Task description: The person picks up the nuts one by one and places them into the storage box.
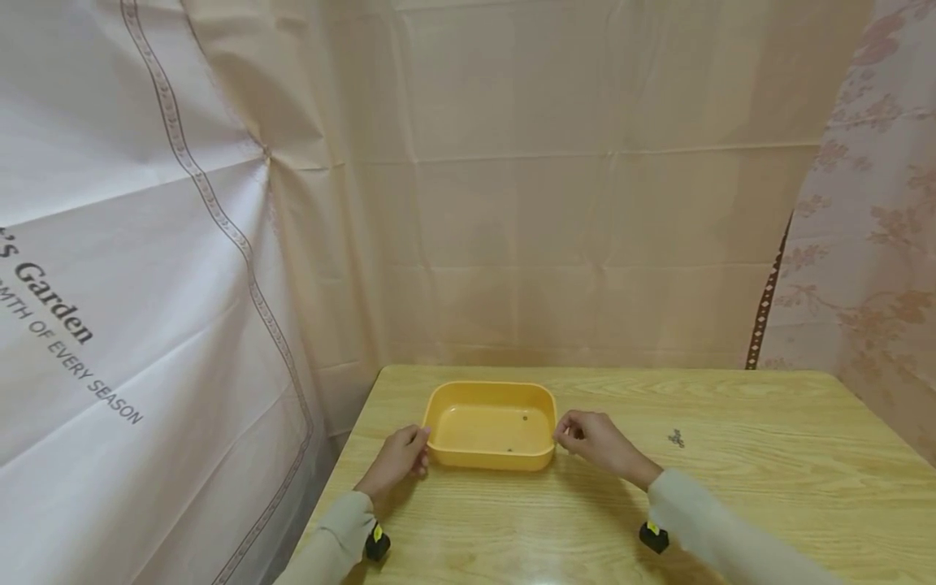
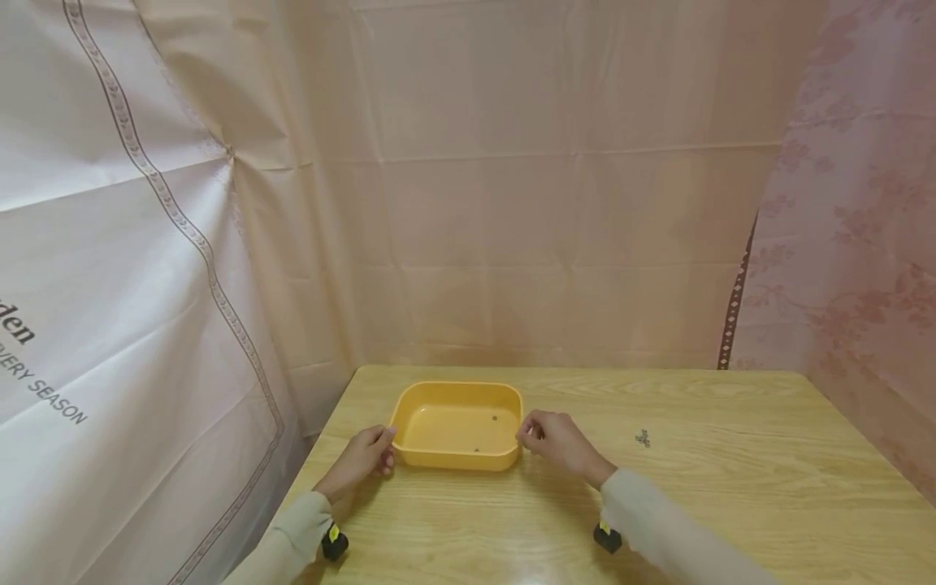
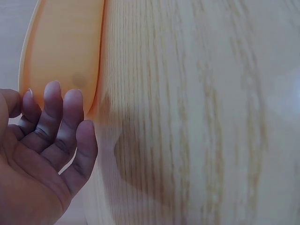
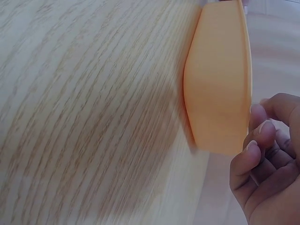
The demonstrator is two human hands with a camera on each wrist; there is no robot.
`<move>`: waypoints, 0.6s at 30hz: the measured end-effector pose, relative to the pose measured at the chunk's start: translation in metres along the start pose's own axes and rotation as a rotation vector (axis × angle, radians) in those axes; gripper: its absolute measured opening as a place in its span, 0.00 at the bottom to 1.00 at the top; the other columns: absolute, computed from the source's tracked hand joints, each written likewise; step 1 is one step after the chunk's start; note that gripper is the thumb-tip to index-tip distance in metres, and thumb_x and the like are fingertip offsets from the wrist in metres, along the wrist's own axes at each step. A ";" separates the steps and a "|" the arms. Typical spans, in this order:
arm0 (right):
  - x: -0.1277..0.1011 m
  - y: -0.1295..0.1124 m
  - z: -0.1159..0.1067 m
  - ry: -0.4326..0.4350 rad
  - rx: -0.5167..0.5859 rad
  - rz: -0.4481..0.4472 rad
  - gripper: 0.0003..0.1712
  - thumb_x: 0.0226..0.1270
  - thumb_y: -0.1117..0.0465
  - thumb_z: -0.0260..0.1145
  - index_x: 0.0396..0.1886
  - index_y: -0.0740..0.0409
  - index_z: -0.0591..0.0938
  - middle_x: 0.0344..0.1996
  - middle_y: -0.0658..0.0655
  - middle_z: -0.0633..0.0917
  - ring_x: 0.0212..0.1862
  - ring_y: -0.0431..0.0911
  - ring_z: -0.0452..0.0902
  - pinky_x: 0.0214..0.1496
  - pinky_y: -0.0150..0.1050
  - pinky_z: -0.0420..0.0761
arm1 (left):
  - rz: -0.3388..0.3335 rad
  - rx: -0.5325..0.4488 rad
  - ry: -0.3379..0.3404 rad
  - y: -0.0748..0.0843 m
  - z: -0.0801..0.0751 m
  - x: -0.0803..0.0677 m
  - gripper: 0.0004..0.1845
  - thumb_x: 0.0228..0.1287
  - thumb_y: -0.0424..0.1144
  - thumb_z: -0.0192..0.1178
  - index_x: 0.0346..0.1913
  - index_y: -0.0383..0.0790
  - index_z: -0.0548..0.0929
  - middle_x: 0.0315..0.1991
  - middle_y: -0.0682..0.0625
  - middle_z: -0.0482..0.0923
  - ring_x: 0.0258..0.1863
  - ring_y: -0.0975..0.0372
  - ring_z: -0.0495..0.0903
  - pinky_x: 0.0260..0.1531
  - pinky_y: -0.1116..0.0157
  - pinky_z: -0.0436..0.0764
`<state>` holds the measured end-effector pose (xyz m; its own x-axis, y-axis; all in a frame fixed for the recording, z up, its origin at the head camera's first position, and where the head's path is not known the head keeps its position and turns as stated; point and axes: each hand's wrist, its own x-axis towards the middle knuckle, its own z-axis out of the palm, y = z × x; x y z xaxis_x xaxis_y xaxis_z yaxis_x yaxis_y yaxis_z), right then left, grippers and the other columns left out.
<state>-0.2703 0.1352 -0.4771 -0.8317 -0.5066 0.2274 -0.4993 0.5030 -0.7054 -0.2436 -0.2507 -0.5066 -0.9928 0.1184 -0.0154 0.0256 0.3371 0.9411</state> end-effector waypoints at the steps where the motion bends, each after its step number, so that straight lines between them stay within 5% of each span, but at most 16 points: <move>1: 0.000 0.000 0.001 0.000 -0.005 -0.002 0.06 0.77 0.62 0.64 0.42 0.60 0.84 0.28 0.57 0.84 0.25 0.38 0.74 0.24 0.32 0.75 | -0.002 -0.002 0.001 0.000 0.000 0.000 0.21 0.84 0.47 0.48 0.38 0.32 0.76 0.27 0.47 0.77 0.23 0.61 0.76 0.25 0.65 0.82; 18: 0.003 -0.003 0.010 -0.017 -0.001 -0.058 0.04 0.77 0.62 0.65 0.40 0.57 0.82 0.26 0.56 0.83 0.25 0.38 0.73 0.24 0.32 0.75 | -0.010 0.000 0.000 -0.003 0.000 0.001 0.20 0.85 0.47 0.48 0.38 0.33 0.75 0.27 0.47 0.77 0.23 0.62 0.76 0.24 0.67 0.80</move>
<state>-0.2693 0.1254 -0.4808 -0.7972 -0.5466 0.2563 -0.5466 0.4732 -0.6909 -0.2450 -0.2519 -0.5094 -0.9931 0.1148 -0.0245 0.0159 0.3386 0.9408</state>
